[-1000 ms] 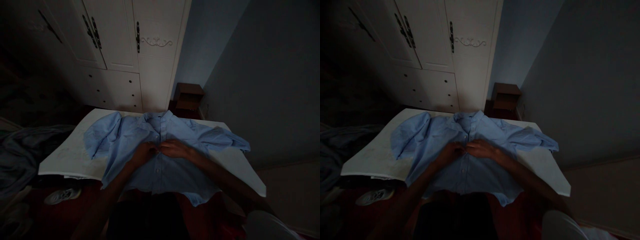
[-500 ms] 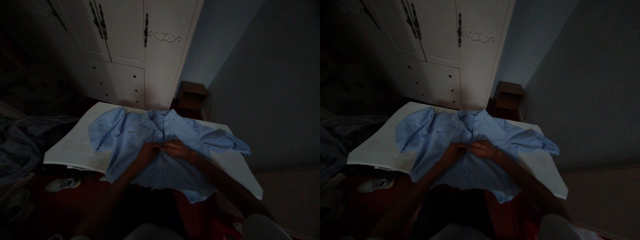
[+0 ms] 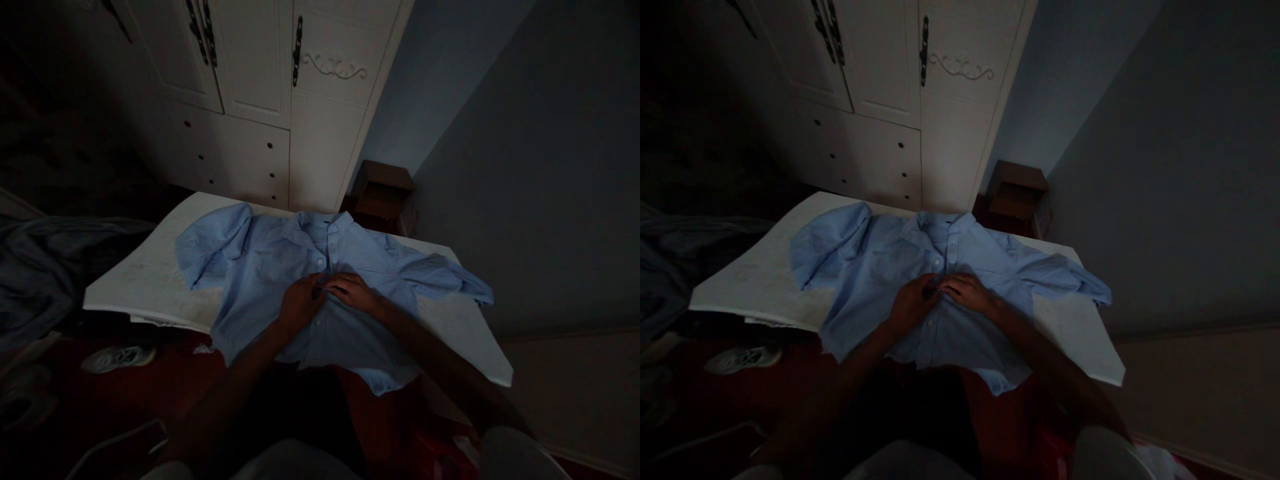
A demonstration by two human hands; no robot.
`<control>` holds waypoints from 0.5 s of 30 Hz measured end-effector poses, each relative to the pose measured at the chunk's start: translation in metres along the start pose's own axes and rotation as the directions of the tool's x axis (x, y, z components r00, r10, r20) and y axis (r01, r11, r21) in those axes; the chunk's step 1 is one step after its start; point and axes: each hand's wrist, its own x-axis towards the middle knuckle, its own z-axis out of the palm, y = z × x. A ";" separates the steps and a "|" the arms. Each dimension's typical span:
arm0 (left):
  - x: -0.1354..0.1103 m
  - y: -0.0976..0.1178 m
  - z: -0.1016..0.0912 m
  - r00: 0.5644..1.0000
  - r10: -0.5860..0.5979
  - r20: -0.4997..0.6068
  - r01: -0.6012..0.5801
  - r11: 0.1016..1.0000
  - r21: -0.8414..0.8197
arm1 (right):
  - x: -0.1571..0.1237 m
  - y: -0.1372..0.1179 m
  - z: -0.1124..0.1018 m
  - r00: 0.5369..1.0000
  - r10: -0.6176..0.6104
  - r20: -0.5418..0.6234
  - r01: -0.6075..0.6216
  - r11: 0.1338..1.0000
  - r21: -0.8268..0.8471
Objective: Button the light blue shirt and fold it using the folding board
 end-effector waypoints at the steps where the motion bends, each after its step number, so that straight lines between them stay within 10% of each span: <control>1: 0.000 0.000 0.001 1.000 -0.001 -0.006 0.001 1.000 0.003 | 0.000 0.001 0.001 1.000 0.007 -0.003 -0.007 1.000 0.015; 15: -0.003 0.000 0.003 0.998 -0.014 -0.058 0.013 1.000 -0.021 | 0.001 0.005 0.000 0.997 0.063 -0.037 -0.058 0.989 0.136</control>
